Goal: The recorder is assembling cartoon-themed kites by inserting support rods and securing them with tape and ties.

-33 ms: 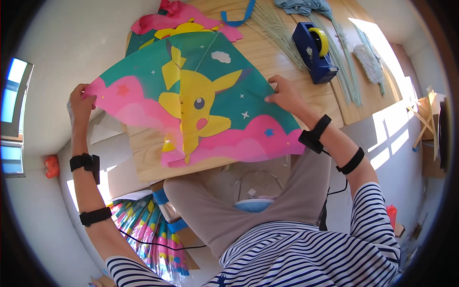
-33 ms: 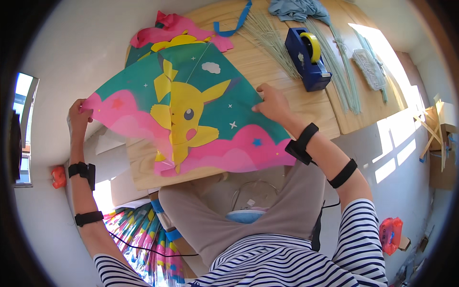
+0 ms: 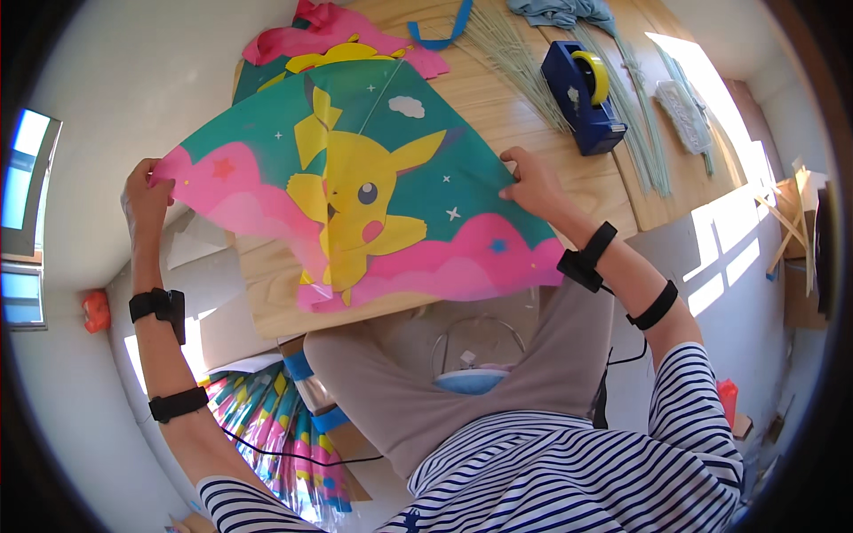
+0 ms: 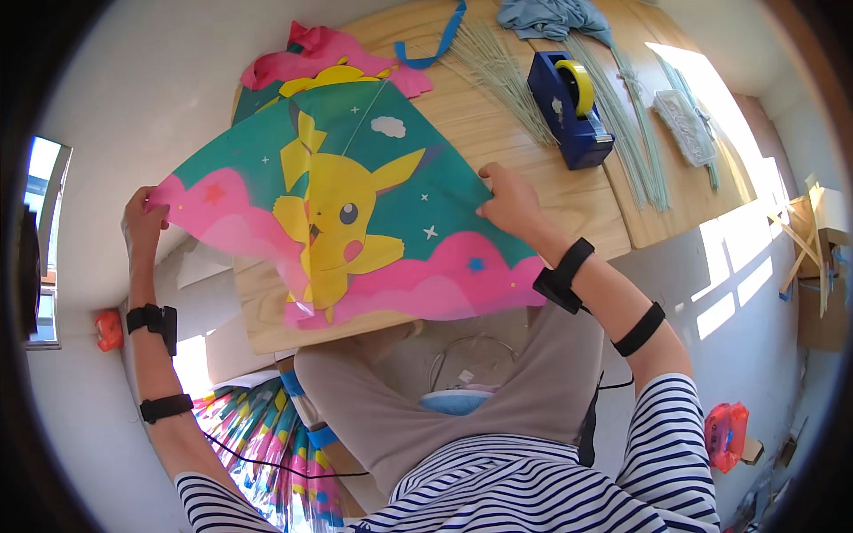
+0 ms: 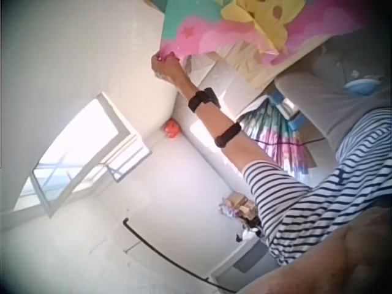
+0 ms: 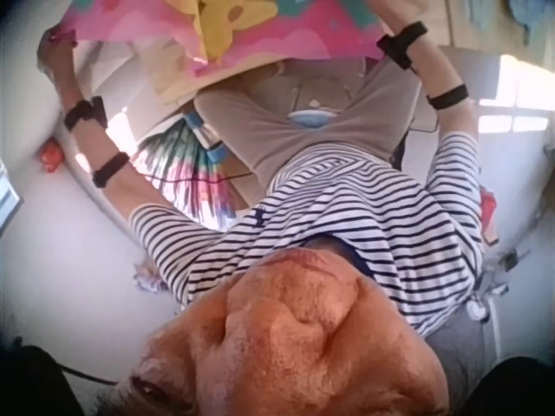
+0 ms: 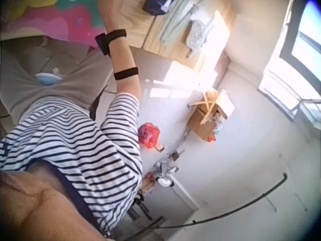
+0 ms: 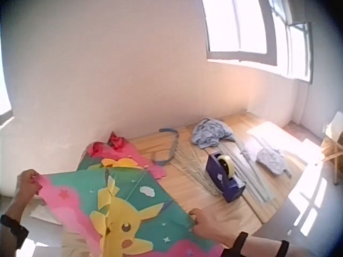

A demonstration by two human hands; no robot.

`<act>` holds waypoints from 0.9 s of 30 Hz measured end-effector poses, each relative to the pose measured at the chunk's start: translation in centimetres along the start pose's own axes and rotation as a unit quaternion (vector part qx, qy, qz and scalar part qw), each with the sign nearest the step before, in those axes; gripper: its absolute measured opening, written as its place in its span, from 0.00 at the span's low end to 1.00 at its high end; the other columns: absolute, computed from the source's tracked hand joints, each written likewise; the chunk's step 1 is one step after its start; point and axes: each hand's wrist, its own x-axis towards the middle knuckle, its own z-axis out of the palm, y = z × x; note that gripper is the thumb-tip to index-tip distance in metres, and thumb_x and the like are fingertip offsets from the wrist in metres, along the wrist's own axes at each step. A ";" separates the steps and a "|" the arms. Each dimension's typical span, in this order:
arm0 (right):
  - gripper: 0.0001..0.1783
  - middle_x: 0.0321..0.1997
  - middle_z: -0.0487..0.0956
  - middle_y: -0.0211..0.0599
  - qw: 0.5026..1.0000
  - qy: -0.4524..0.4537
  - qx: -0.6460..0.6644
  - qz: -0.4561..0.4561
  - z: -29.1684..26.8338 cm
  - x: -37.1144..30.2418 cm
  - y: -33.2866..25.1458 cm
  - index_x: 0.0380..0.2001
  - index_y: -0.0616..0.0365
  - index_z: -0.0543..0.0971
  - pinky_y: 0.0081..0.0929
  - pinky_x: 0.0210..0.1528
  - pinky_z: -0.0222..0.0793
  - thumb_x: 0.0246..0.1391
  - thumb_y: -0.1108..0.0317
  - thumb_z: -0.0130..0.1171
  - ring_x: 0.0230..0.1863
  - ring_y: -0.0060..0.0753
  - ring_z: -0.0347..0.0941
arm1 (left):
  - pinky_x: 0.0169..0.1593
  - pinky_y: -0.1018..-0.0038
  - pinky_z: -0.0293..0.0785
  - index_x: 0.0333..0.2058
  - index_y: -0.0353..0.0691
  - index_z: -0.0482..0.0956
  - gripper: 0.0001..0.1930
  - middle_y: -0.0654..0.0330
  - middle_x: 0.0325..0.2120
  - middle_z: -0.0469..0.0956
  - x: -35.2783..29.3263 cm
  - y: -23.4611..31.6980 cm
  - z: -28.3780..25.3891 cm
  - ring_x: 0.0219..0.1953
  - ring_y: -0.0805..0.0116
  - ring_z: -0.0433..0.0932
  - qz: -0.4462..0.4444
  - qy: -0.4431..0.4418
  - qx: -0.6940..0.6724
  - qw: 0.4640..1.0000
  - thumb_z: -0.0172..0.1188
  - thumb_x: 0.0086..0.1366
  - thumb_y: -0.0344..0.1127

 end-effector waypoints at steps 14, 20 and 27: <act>0.03 0.30 0.81 0.50 0.995 -0.028 -0.083 -0.044 -4.6 2.3 4.0 0.22 0.62 0.80 0.43 0.36 0.72 0.38 0.76 0.61 0.37 0.52 0.78 | 0.47 0.62 0.75 0.46 0.39 0.79 0.19 0.49 0.38 0.82 -3.4 -15.2 -3.0 0.43 0.51 0.81 -0.085 0.053 0.173 0.980 0.54 0.54 0.27; 0.05 0.30 0.81 0.49 0.997 -0.020 -0.072 -0.009 -3.7 1.7 6.1 0.22 0.60 0.80 0.43 0.37 0.73 0.40 0.72 0.66 0.37 0.52 0.78 | 0.48 0.60 0.74 0.45 0.40 0.79 0.17 0.51 0.41 0.82 -6.8 -15.7 -0.2 0.45 0.50 0.80 -0.069 0.076 0.238 0.966 0.54 0.55 0.28; 0.08 0.29 0.81 0.49 0.997 -0.042 -0.062 0.010 -2.8 1.1 4.9 0.22 0.59 0.80 0.43 0.36 0.72 0.43 0.68 0.68 0.35 0.52 0.78 | 0.44 0.56 0.75 0.43 0.40 0.78 0.13 0.50 0.39 0.82 -4.7 -14.4 -0.8 0.41 0.47 0.81 -0.093 0.123 0.285 0.946 0.53 0.59 0.32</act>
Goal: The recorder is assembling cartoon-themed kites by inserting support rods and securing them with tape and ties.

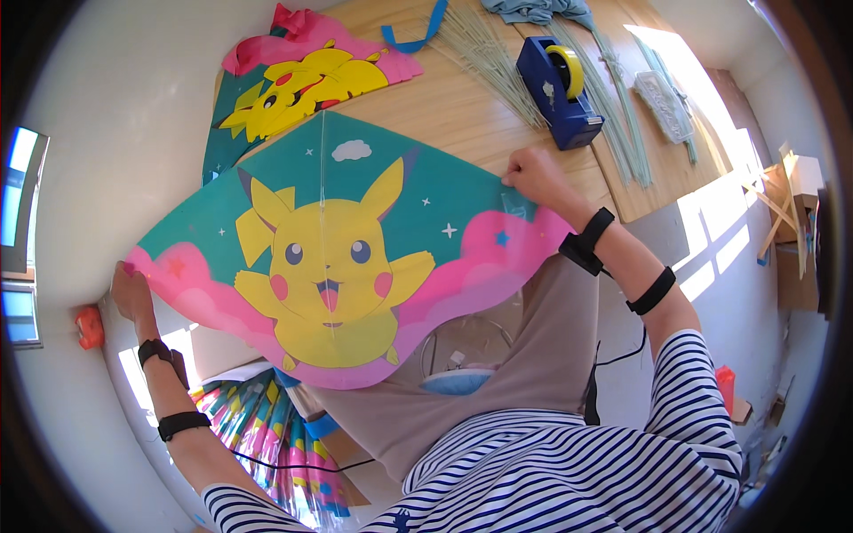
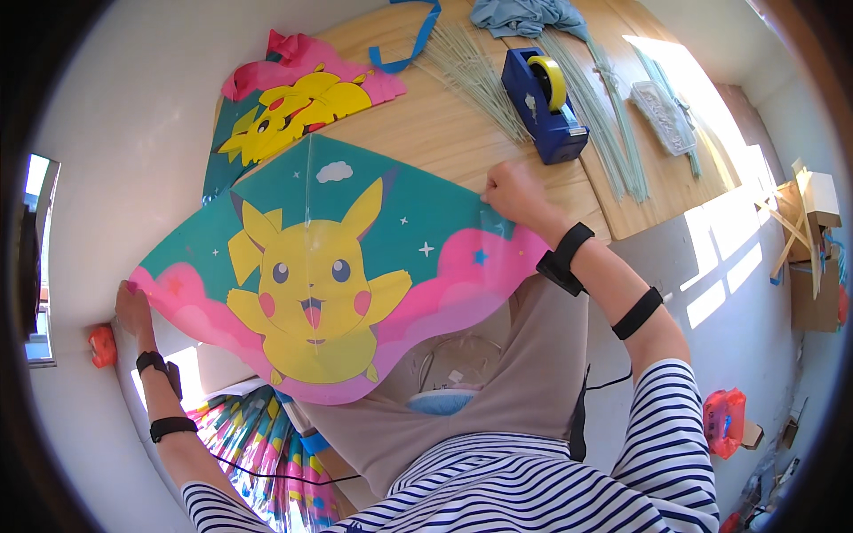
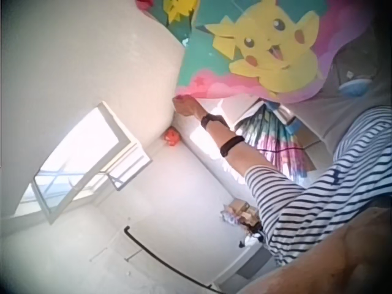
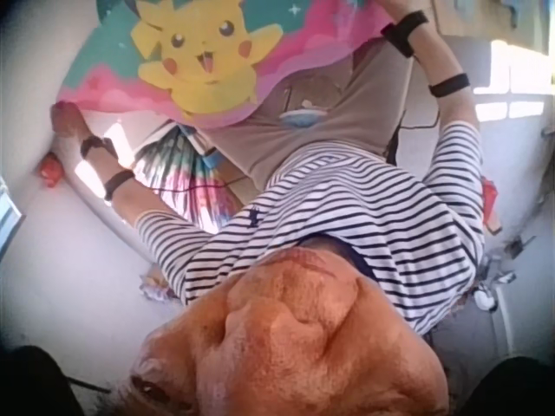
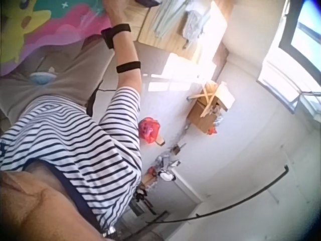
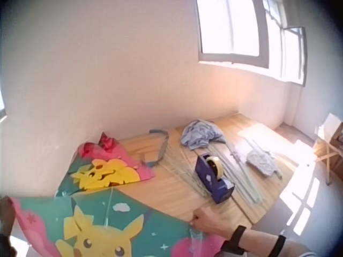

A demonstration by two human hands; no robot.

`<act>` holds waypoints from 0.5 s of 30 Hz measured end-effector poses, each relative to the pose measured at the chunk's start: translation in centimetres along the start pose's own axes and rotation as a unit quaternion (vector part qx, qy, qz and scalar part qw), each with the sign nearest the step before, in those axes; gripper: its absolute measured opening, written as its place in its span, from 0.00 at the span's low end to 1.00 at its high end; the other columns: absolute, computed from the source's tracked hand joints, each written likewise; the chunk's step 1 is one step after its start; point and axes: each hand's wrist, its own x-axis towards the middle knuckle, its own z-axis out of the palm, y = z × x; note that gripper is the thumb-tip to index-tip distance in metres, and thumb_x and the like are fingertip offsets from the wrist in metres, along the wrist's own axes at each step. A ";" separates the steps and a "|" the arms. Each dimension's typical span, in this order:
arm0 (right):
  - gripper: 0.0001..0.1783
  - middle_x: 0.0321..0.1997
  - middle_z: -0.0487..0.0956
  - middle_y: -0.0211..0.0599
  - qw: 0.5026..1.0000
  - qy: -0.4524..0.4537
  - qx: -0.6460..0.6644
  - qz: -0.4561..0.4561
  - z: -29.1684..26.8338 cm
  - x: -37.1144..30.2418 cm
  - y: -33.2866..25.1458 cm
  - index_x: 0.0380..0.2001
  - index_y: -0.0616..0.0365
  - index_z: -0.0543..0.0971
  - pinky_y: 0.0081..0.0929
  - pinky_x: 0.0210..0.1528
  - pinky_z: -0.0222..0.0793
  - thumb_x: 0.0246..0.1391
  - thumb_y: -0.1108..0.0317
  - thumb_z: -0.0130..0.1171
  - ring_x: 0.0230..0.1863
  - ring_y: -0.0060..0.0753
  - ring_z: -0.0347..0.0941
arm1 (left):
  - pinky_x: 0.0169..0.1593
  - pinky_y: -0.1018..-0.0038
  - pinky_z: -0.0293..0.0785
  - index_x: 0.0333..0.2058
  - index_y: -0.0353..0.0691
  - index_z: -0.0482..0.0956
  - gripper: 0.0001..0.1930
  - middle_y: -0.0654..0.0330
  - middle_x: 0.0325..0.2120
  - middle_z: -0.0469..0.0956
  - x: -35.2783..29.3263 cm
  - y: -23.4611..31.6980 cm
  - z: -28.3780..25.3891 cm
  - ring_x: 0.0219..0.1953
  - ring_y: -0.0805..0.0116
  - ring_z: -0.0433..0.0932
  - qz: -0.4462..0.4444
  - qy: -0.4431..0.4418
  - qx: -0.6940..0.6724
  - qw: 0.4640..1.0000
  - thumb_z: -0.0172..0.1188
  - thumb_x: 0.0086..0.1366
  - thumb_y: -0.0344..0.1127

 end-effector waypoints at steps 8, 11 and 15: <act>0.08 0.28 0.80 0.51 1.000 0.008 -0.010 -0.008 0.6 -0.9 -1.5 0.21 0.60 0.80 0.45 0.36 0.71 0.43 0.67 0.65 0.36 0.55 0.78 | 0.41 0.59 0.75 0.39 0.42 0.77 0.09 0.53 0.36 0.82 -2.3 5.9 -4.0 0.38 0.49 0.81 0.057 0.005 -0.087 0.995 0.55 0.62 0.35; 0.08 0.30 0.80 0.52 1.000 0.009 -0.007 -0.006 0.6 -0.7 -1.1 0.22 0.61 0.79 0.46 0.36 0.71 0.44 0.67 0.63 0.36 0.56 0.77 | 0.43 0.63 0.73 0.37 0.43 0.79 0.06 0.57 0.34 0.82 -8.9 12.2 -6.6 0.36 0.56 0.80 0.091 -0.029 -0.190 0.977 0.57 0.61 0.30; 0.09 0.32 0.80 0.55 0.998 0.063 0.021 -0.012 0.6 0.9 -0.7 0.27 0.63 0.79 0.48 0.37 0.71 0.45 0.68 0.61 0.37 0.59 0.77 | 0.50 0.63 0.64 0.36 0.43 0.81 0.08 0.60 0.29 0.79 -18.4 19.7 -9.2 0.34 0.61 0.78 0.324 -0.026 -0.245 0.914 0.61 0.57 0.27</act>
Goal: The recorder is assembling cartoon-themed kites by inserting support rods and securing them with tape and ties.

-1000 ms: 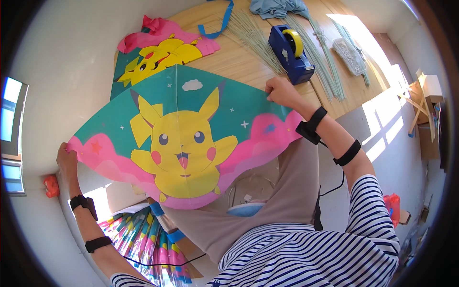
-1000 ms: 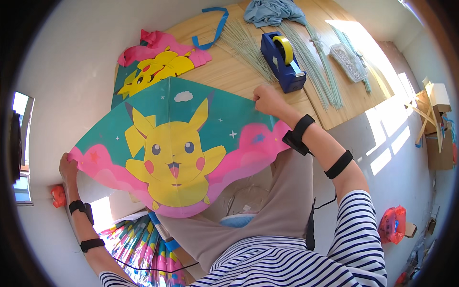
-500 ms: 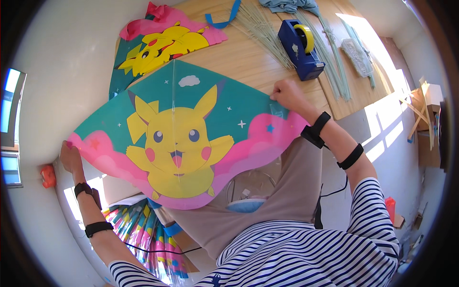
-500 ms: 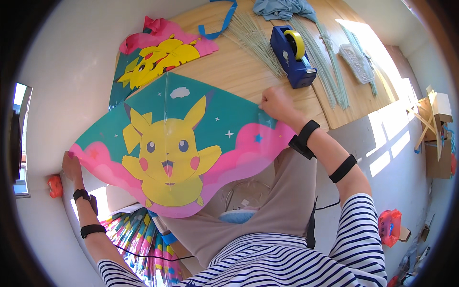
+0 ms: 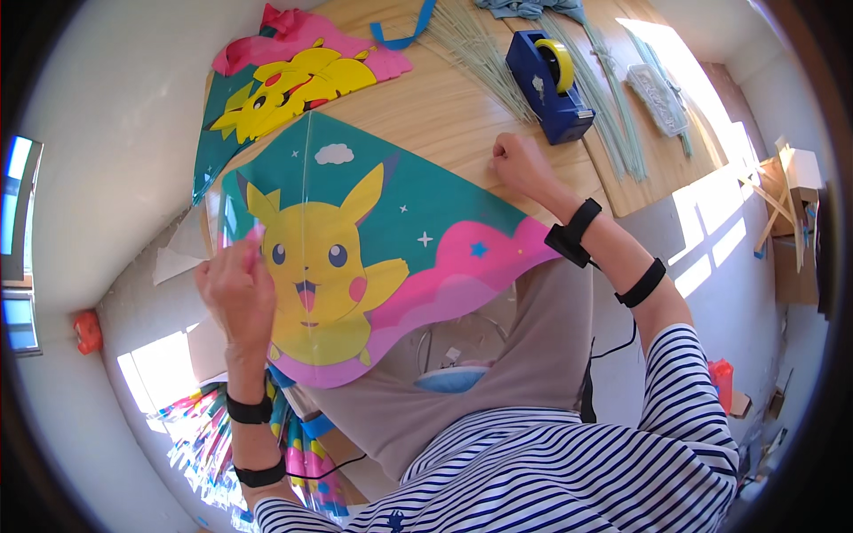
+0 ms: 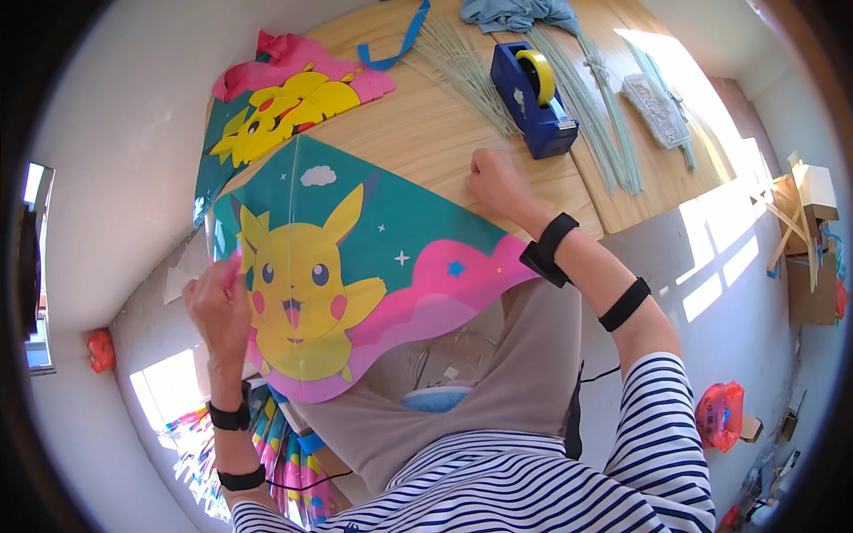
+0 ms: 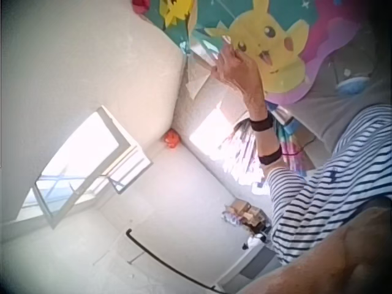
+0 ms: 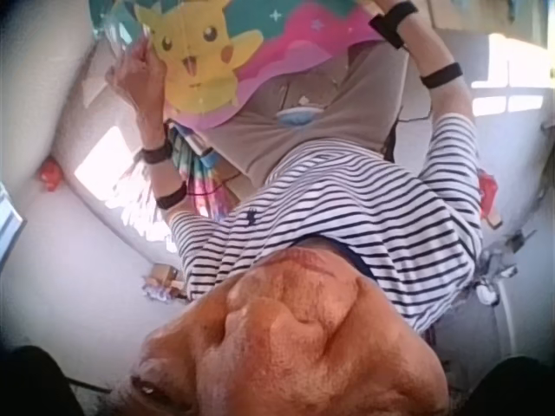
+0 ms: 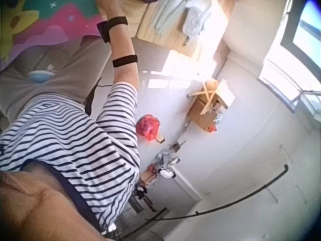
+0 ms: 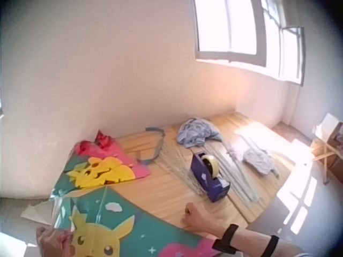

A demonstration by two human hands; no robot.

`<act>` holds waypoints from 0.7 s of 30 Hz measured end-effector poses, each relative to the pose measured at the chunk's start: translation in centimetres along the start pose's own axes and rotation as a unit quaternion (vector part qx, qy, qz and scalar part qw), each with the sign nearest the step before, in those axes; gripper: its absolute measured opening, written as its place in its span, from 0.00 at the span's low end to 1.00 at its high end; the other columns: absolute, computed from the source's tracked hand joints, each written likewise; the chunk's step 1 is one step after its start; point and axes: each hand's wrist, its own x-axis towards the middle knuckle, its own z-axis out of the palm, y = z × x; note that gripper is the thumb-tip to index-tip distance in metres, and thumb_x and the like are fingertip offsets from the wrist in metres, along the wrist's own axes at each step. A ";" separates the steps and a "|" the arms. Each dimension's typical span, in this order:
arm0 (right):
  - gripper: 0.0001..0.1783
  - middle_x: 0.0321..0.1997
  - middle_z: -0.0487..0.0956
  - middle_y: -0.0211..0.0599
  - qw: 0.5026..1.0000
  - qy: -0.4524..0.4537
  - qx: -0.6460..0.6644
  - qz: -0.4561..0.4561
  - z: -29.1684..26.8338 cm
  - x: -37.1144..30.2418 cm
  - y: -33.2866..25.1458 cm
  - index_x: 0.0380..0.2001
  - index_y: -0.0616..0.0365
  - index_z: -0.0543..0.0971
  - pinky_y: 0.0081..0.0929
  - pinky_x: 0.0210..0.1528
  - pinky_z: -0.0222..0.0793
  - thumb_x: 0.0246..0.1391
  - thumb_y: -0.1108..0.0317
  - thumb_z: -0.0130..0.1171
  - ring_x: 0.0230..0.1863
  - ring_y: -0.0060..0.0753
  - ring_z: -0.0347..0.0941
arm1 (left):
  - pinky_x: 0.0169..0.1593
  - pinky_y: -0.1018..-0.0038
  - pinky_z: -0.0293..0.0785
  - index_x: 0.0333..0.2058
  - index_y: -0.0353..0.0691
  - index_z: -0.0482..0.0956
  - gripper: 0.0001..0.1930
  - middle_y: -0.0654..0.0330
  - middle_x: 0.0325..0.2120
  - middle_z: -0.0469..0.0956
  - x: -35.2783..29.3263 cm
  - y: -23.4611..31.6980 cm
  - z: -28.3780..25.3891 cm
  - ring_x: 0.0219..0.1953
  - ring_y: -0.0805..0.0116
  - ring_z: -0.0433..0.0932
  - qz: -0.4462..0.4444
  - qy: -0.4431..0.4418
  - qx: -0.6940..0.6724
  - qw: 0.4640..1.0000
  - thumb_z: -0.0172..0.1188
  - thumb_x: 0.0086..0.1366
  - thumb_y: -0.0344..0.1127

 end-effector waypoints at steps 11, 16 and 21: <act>0.11 0.38 0.82 0.56 0.977 0.079 -0.165 0.107 -1.3 6.1 -1.2 0.36 0.61 0.80 0.46 0.46 0.75 0.50 0.70 0.57 0.44 0.59 0.79 | 0.60 0.52 0.59 0.56 0.40 0.73 0.35 0.50 0.59 0.67 -3.7 8.7 9.4 0.61 0.48 0.63 0.008 -0.190 -0.089 0.978 0.72 0.50 0.48; 0.08 0.36 0.82 0.56 0.979 0.070 -0.175 0.080 -1.3 6.6 -0.7 0.31 0.62 0.82 0.46 0.46 0.76 0.49 0.72 0.56 0.43 0.59 0.80 | 0.62 0.51 0.58 0.60 0.43 0.70 0.41 0.50 0.65 0.61 -5.1 7.0 10.1 0.66 0.45 0.59 0.009 -0.230 -0.093 0.969 0.73 0.48 0.49; 0.08 0.34 0.82 0.57 0.978 0.078 -0.191 0.037 -1.3 7.0 -0.1 0.30 0.62 0.82 0.45 0.43 0.77 0.49 0.72 0.56 0.40 0.59 0.81 | 0.64 0.51 0.60 0.59 0.43 0.72 0.40 0.52 0.64 0.63 -5.1 5.7 9.2 0.66 0.42 0.60 -0.009 -0.230 -0.112 0.967 0.75 0.46 0.45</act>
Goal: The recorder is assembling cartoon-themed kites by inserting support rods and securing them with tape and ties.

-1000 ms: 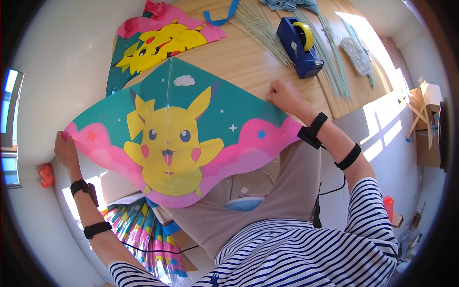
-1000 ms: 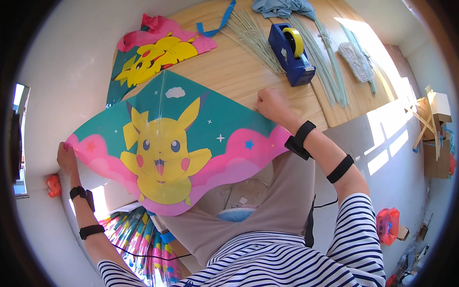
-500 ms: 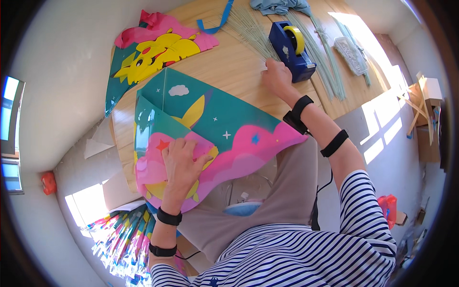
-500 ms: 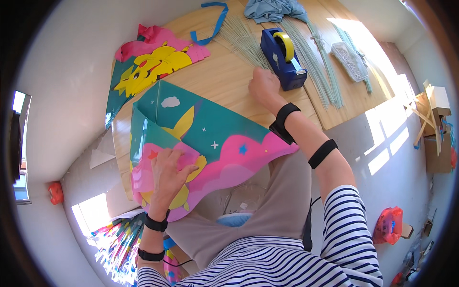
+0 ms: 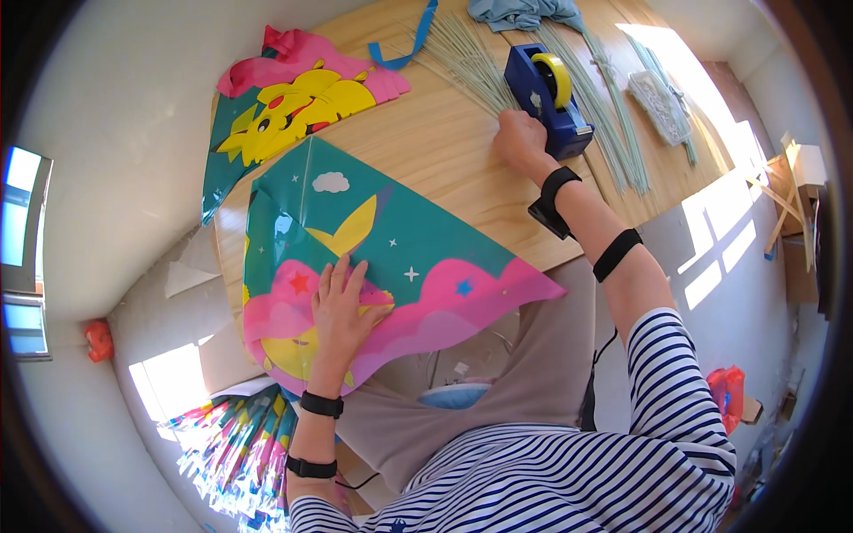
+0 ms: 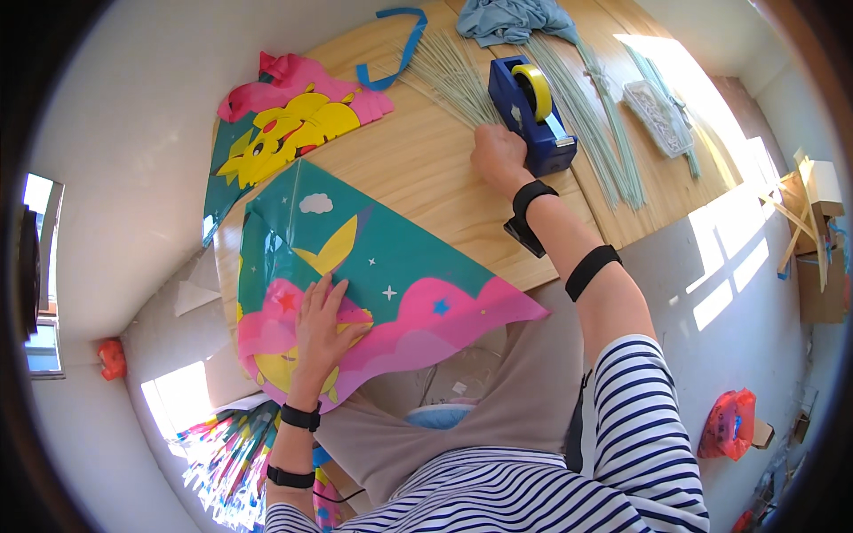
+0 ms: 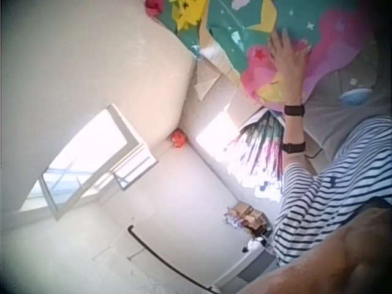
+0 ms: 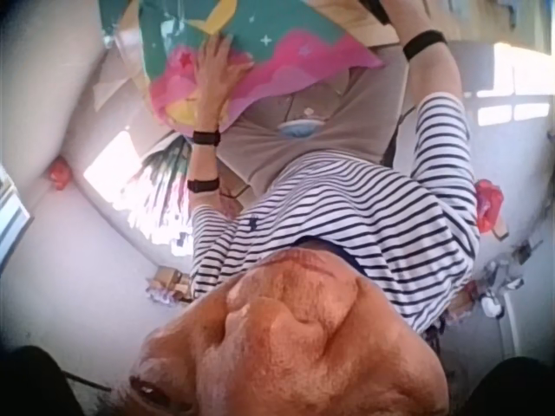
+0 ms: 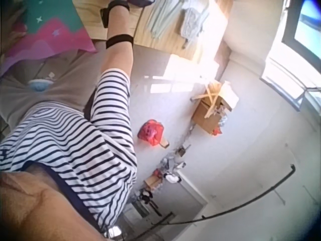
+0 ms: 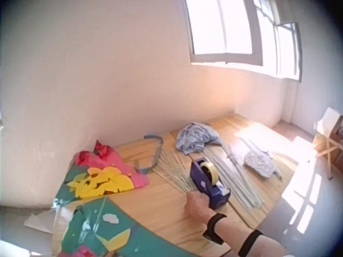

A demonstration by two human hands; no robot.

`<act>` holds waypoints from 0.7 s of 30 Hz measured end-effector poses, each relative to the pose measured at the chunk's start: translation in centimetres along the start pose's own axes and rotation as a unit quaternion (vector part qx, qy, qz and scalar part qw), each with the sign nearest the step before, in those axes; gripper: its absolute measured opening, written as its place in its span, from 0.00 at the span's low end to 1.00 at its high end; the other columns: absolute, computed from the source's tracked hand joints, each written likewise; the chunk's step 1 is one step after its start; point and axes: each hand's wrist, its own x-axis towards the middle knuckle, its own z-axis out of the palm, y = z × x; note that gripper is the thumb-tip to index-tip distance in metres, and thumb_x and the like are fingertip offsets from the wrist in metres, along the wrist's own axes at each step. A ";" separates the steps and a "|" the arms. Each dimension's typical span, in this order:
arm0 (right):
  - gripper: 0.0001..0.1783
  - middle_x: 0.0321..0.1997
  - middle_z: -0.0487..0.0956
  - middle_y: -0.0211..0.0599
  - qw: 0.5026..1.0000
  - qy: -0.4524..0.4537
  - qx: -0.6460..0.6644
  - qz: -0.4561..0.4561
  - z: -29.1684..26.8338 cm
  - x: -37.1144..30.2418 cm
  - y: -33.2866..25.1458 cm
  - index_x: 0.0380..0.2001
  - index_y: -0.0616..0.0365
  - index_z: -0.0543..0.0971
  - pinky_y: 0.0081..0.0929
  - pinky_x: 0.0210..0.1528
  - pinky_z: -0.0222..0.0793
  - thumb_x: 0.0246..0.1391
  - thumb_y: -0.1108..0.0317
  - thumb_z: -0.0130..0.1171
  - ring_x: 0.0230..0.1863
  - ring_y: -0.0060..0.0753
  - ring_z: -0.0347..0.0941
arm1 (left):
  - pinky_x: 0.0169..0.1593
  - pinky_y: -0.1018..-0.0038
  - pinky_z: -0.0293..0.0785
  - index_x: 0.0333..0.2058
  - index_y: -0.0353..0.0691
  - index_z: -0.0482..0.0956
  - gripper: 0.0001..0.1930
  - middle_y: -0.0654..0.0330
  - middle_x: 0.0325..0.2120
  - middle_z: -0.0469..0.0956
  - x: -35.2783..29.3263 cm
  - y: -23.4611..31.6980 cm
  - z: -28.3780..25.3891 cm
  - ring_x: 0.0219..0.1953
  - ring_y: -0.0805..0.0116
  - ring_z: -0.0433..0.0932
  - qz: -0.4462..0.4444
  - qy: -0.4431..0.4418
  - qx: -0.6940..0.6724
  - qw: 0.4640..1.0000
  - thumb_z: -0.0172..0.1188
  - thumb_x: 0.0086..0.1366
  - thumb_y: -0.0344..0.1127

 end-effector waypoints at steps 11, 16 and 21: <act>0.09 0.38 0.82 0.56 0.999 -0.017 0.014 0.029 -0.4 0.1 0.4 0.32 0.61 0.82 0.45 0.46 0.76 0.49 0.73 0.55 0.42 0.57 0.80 | 0.62 0.50 0.62 0.58 0.44 0.73 0.41 0.53 0.63 0.65 1.5 -2.5 -0.6 0.66 0.44 0.61 0.007 0.012 -0.007 1.000 0.77 0.42 0.45; 0.08 0.38 0.82 0.55 0.999 -0.003 0.006 0.035 0.0 -0.1 0.0 0.32 0.62 0.81 0.44 0.47 0.76 0.49 0.72 0.57 0.44 0.57 0.80 | 0.62 0.51 0.61 0.58 0.43 0.74 0.41 0.53 0.63 0.64 0.2 -1.2 -0.5 0.66 0.46 0.61 0.023 -0.003 -0.002 1.000 0.77 0.42 0.45; 0.08 0.38 0.82 0.54 0.998 -0.025 0.016 0.047 -0.4 0.2 0.1 0.34 0.60 0.80 0.46 0.47 0.75 0.51 0.70 0.56 0.44 0.57 0.80 | 0.63 0.52 0.61 0.56 0.40 0.75 0.37 0.51 0.62 0.66 -1.1 -0.2 -0.6 0.65 0.46 0.62 0.038 0.009 -0.017 0.999 0.75 0.45 0.42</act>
